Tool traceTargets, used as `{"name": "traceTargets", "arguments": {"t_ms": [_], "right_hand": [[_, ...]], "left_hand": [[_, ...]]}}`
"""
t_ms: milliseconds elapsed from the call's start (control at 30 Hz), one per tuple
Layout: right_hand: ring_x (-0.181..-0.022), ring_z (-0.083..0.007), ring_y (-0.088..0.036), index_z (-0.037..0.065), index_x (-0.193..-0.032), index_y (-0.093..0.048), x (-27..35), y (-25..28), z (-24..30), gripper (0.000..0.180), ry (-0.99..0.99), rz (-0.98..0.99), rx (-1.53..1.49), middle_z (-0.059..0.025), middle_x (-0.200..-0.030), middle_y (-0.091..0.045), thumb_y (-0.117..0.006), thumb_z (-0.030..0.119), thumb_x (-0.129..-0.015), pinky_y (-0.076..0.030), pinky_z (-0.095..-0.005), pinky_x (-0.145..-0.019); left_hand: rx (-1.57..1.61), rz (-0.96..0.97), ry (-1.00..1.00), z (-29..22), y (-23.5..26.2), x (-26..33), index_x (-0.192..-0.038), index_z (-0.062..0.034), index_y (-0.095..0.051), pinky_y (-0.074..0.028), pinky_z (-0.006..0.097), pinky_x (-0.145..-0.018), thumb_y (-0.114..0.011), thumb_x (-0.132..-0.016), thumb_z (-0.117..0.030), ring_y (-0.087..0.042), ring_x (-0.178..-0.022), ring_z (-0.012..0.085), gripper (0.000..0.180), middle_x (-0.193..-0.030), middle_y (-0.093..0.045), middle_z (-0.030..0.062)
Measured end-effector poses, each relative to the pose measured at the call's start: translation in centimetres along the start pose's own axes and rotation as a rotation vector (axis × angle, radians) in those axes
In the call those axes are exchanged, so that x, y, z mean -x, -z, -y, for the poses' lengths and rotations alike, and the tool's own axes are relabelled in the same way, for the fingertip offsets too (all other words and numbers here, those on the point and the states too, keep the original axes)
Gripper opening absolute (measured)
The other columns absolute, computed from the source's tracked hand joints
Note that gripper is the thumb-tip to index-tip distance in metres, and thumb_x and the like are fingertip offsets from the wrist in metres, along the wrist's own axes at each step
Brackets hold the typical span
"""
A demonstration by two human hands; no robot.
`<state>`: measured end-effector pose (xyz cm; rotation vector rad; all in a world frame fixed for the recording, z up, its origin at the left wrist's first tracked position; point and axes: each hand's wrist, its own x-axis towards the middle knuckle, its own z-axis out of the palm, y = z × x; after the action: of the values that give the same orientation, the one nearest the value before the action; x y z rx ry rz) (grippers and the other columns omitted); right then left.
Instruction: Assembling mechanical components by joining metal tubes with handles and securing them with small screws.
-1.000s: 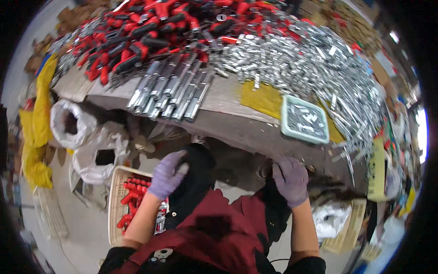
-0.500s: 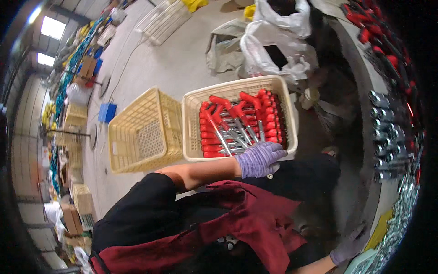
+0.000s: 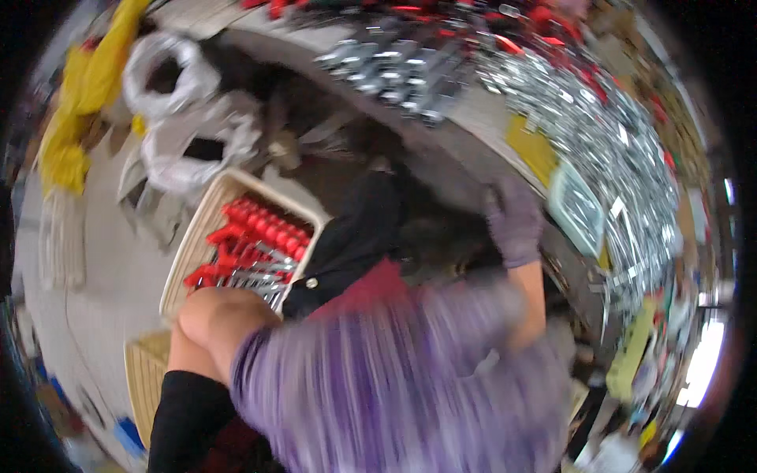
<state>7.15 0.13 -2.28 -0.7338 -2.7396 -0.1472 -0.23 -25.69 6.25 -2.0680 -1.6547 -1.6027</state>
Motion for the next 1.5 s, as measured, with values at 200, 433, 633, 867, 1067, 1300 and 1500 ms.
{"name": "traceTargets", "arguments": {"t_ms": [200,433,633,867,1067,1300,1500], "right_hand": [[-0.094,-0.0335,-0.058,0.009,-0.103,-0.060,6.8,4.9,-4.9,0.024,-0.045,-0.185,-0.124,-0.0148,-0.101,-0.061,-0.061,0.017,-0.080,-0.047,-0.0411,-0.079],[-0.090,-0.0333,-0.059,0.007,-0.102,-0.061,10.3,7.9,-13.5,0.022,-0.272,-0.285,-0.111,-0.0152,-0.096,-0.061,-0.060,0.013,-0.081,-0.048,-0.0403,-0.077],[-0.084,-0.0305,-0.060,0.008,-0.098,-0.060,6.7,7.5,-19.4,0.020,-0.236,-0.128,0.007,-0.0107,-0.092,-0.062,-0.059,0.019,-0.081,-0.048,-0.0402,-0.072],[-0.084,-0.0354,-0.059,0.009,-0.100,-0.057,1.0,5.0,-28.8,0.020,-0.584,-0.138,0.090,-0.0153,-0.090,-0.061,-0.049,0.024,-0.089,-0.047,-0.0437,-0.074],[-0.107,-0.0311,-0.053,0.009,-0.114,-0.055,-2.0,1.9,-35.3,0.034,-0.684,0.437,0.014,-0.0134,-0.112,-0.058,-0.051,0.028,-0.085,-0.042,-0.0415,-0.091],[-0.104,-0.0335,-0.055,0.008,-0.115,-0.053,-1.6,4.0,-34.3,0.040,-0.778,0.391,0.037,-0.0167,-0.113,-0.056,-0.055,0.032,-0.083,-0.043,-0.0399,-0.089],[-0.085,-0.0373,-0.058,0.008,-0.103,-0.053,-1.3,10.5,-24.8,0.026,-0.515,-0.117,-0.144,-0.0150,-0.093,-0.057,-0.054,0.025,-0.083,-0.047,-0.0423,-0.073]], "left_hand": [[0.233,0.174,-0.151,-2.8,-2.0,-1.6,-0.108,-0.0060,-0.059,-0.048,0.041,-0.082,-0.056,-0.071,-0.013,-0.058,-0.097,0.0326,0.038,-0.108,-0.057,0.0144],[0.407,0.326,-0.304,2.6,-3.9,-10.0,-0.109,-0.0073,-0.058,-0.049,0.042,-0.079,-0.055,-0.070,-0.015,-0.057,-0.098,0.0338,0.040,-0.111,-0.056,0.0145],[-0.237,0.384,-0.023,13.4,-13.4,-14.1,-0.104,-0.0094,-0.061,-0.046,0.042,-0.084,-0.056,-0.075,-0.017,-0.055,-0.101,0.0325,0.030,-0.105,-0.058,0.0133],[-0.526,0.205,0.146,22.1,-11.3,-11.2,-0.101,-0.0065,-0.062,-0.046,0.041,-0.086,-0.055,-0.073,-0.007,-0.057,-0.096,0.0326,0.028,-0.101,-0.060,0.0142],[-0.537,0.072,-0.029,23.9,-12.6,-9.6,-0.092,-0.0073,-0.063,-0.046,0.042,-0.080,-0.053,-0.074,-0.012,-0.059,-0.088,0.0298,0.022,-0.093,-0.062,0.0104],[-0.522,0.078,-0.069,23.6,-12.5,-9.5,-0.098,-0.0069,-0.062,-0.046,0.041,-0.080,-0.056,-0.077,-0.014,-0.059,-0.088,0.0304,0.023,-0.095,-0.061,0.0117],[0.340,0.034,0.473,14.1,-17.2,-14.1,-0.127,-0.0015,-0.043,-0.049,0.039,-0.084,-0.064,-0.084,-0.023,-0.060,-0.093,0.0288,0.053,-0.110,-0.058,0.0134]]}}
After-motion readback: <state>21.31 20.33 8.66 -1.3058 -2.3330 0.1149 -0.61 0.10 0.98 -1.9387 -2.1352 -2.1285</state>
